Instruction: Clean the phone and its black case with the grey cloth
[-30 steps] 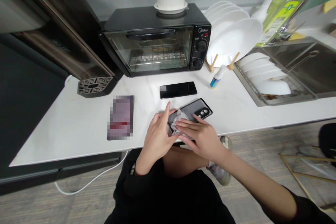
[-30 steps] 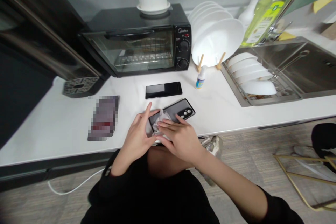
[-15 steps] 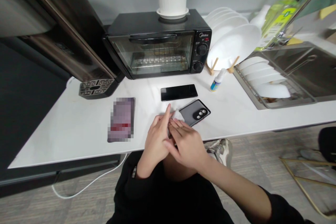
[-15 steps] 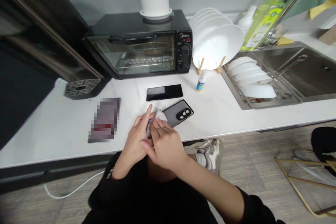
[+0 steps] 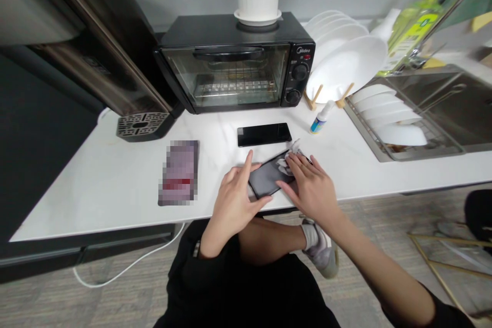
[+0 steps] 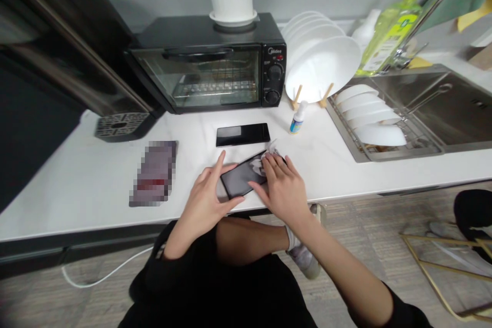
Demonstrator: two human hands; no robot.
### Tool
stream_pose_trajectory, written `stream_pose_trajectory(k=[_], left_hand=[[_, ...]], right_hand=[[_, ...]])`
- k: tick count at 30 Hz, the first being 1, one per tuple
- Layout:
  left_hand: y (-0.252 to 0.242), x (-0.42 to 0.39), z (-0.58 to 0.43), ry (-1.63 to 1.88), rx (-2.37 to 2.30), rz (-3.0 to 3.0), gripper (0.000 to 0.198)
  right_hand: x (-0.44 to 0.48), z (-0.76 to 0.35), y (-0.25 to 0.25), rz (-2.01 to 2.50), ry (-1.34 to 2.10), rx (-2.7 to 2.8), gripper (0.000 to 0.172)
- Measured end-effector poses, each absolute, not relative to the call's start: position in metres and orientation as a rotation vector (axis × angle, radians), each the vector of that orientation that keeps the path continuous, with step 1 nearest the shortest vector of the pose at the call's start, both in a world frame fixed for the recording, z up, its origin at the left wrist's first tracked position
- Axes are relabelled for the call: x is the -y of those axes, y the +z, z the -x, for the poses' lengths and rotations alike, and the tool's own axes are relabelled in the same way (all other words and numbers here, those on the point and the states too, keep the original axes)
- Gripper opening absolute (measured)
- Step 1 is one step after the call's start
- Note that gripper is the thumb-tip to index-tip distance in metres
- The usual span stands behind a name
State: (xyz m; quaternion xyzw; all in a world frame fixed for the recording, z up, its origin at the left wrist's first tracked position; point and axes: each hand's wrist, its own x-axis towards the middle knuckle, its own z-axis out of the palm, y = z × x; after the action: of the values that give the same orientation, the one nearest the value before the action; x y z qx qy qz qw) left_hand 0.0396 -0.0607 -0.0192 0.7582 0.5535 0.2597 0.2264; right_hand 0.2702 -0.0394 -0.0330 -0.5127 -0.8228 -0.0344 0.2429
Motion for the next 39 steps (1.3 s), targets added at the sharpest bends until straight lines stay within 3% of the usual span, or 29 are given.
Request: stream_pose_trajectory(k=[2, 6, 10, 13, 18, 23, 27, 30, 33, 39], left_hand=[[-0.019, 0.06, -0.037, 0.724, -1.511, -2.074, 0.115], [-0.021, 0.061, -0.032, 0.724, -1.484, -2.092, 0.111], [-0.021, 0.062, -0.031, 0.703, -1.486, -2.113, 0.113], [-0.02, 0.062, -0.034, 0.691, -1.489, -2.134, 0.116], [-0.019, 0.061, -0.04, 0.683, -1.517, -2.154, 0.117], [-0.021, 0.061, -0.041, 0.707, -1.517, -2.154, 0.112], [-0.026, 0.063, -0.037, 0.744, -1.559, -2.141, 0.105], [-0.027, 0.064, -0.038, 0.754, -1.569, -2.151, 0.106], [-0.023, 0.063, -0.041, 0.745, -1.568, -2.145, 0.112], [-0.02, 0.059, -0.045, 0.724, -1.593, -2.147, 0.116]], right_hand=[[0.046, -0.243, -0.035, 1.426, -0.061, 2.198, 0.066], [0.072, -0.2, -0.032, 1.255, 0.176, 2.267, 0.063], [0.084, -0.217, -0.027, 1.142, 0.307, 2.342, 0.044], [0.074, -0.262, -0.026, 1.209, 0.188, 2.356, 0.033], [0.048, -0.297, -0.032, 1.411, -0.085, 2.268, 0.043], [0.055, -0.235, -0.038, 1.44, 0.001, 2.168, 0.064], [0.079, -0.193, -0.032, 1.211, 0.264, 2.273, 0.061], [0.084, -0.211, -0.028, 1.131, 0.356, 2.316, 0.048], [0.071, -0.256, -0.026, 1.227, 0.256, 2.316, 0.038], [0.041, -0.284, -0.031, 1.441, -0.06, 2.225, 0.045]])
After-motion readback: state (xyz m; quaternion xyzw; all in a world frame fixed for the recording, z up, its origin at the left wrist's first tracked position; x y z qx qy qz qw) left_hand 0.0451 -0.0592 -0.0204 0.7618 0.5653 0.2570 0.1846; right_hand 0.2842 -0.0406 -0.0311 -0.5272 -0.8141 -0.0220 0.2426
